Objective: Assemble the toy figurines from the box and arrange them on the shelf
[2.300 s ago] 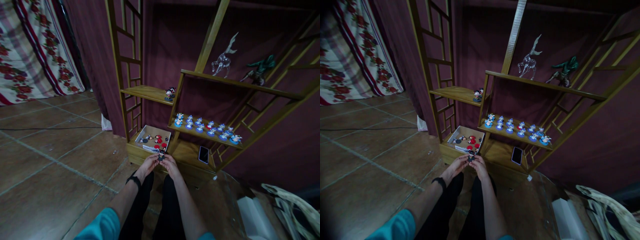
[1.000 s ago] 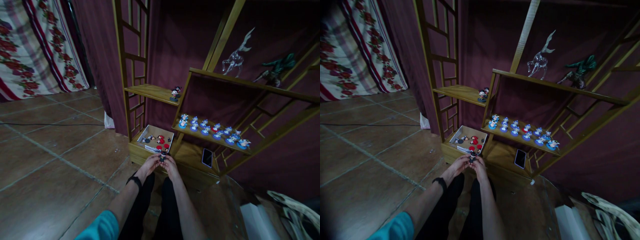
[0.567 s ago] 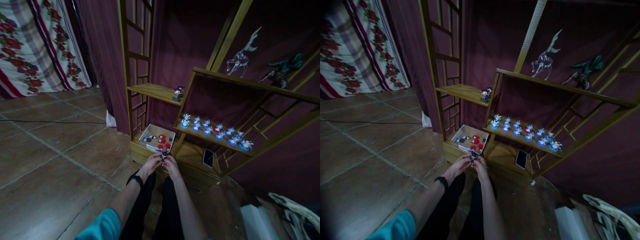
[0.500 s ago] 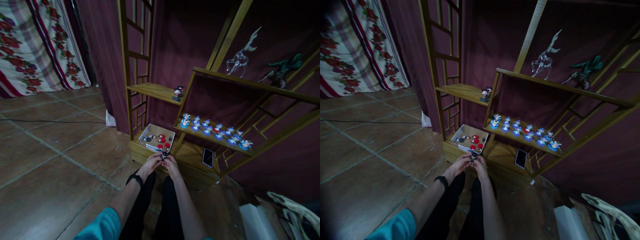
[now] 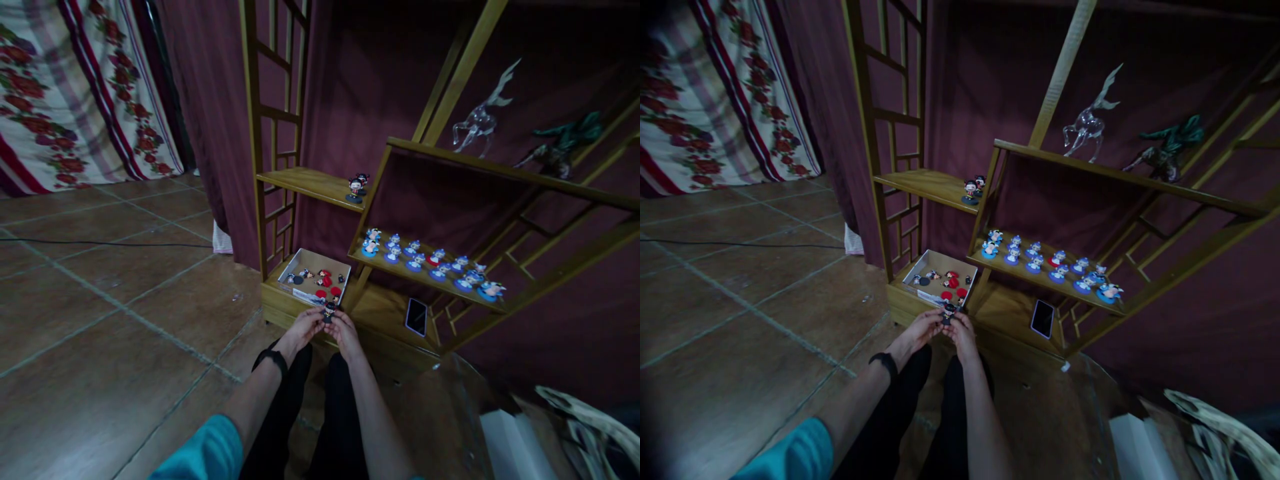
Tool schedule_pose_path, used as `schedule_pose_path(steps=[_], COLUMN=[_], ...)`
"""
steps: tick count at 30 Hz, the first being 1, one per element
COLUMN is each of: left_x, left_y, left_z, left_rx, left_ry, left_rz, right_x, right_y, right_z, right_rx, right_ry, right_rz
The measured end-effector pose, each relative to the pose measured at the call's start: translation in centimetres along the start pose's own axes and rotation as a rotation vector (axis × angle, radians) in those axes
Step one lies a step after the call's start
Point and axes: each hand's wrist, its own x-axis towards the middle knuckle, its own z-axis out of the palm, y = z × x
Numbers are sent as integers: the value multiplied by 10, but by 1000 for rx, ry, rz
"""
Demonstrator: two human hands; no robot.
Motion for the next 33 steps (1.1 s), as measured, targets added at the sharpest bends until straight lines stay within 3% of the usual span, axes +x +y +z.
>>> schedule_pose_path(steps=[33], left_x=[-3], left_y=[-1], left_z=[0], left_rx=[6], left_ry=[-1], left_rz=[19], right_x=[-10], right_y=[-10], right_z=[-2], right_rx=[14], right_ry=[-29], right_rz=[-4])
